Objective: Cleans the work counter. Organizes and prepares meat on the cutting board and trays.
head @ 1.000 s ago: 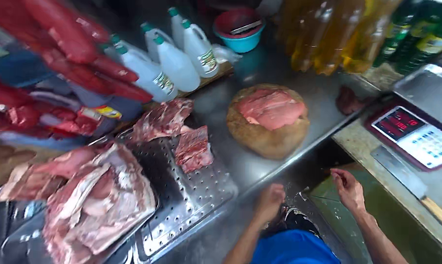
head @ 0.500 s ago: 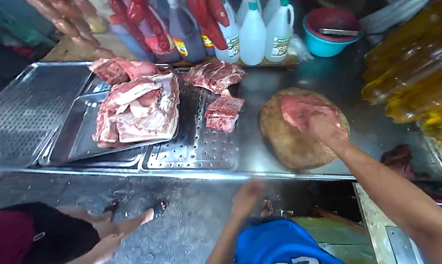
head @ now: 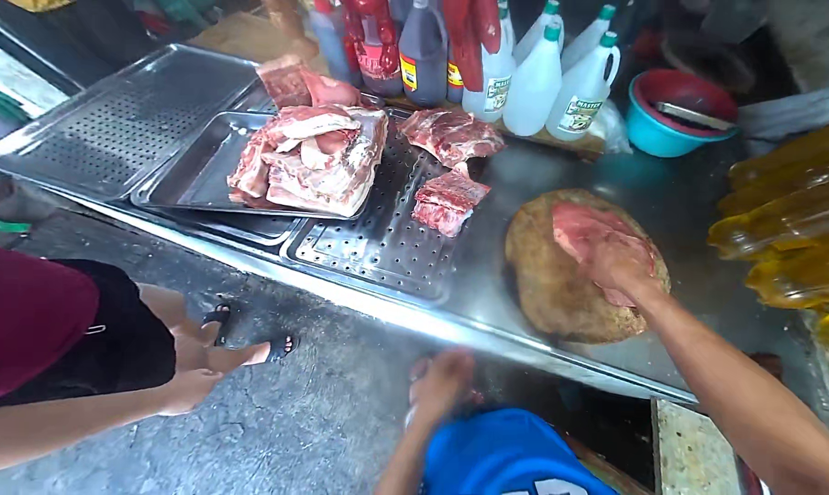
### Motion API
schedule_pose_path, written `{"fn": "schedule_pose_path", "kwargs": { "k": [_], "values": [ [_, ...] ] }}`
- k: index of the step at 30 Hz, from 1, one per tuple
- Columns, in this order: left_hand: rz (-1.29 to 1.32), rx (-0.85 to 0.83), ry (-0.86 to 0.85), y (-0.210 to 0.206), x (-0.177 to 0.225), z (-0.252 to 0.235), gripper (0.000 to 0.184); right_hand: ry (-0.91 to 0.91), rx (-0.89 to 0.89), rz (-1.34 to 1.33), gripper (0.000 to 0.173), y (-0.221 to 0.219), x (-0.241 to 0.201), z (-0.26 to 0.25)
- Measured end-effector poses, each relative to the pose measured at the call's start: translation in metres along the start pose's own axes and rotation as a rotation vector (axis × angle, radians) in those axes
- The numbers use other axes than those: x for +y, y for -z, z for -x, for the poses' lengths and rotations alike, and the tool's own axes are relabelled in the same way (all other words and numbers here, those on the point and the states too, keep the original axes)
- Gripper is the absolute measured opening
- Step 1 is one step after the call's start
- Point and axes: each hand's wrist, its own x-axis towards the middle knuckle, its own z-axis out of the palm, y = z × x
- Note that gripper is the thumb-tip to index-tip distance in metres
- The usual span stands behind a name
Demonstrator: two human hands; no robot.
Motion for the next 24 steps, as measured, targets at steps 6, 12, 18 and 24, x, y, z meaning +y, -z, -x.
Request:
{"fn": "schedule_pose_path", "kwargs": {
  "k": [6,12,18,24],
  "values": [
    [-0.039,0.007,-0.028,-0.002,0.000,0.005,0.029,0.218,-0.128,-0.499,0.064,0.021,0.069,-0.028],
    [0.036,0.060,0.031,0.015,-0.038,0.014,0.028,0.222,-0.152,-0.789,0.059,0.017,0.096,-0.024],
    [0.016,0.118,0.064,0.032,-0.055,0.021,0.027,0.228,-0.150,-0.905,0.061,0.004,0.114,-0.026],
    [0.018,0.171,0.010,0.058,-0.045,0.021,0.031,0.256,-0.069,-0.914,0.062,-0.004,0.106,-0.024]
  ]
}}
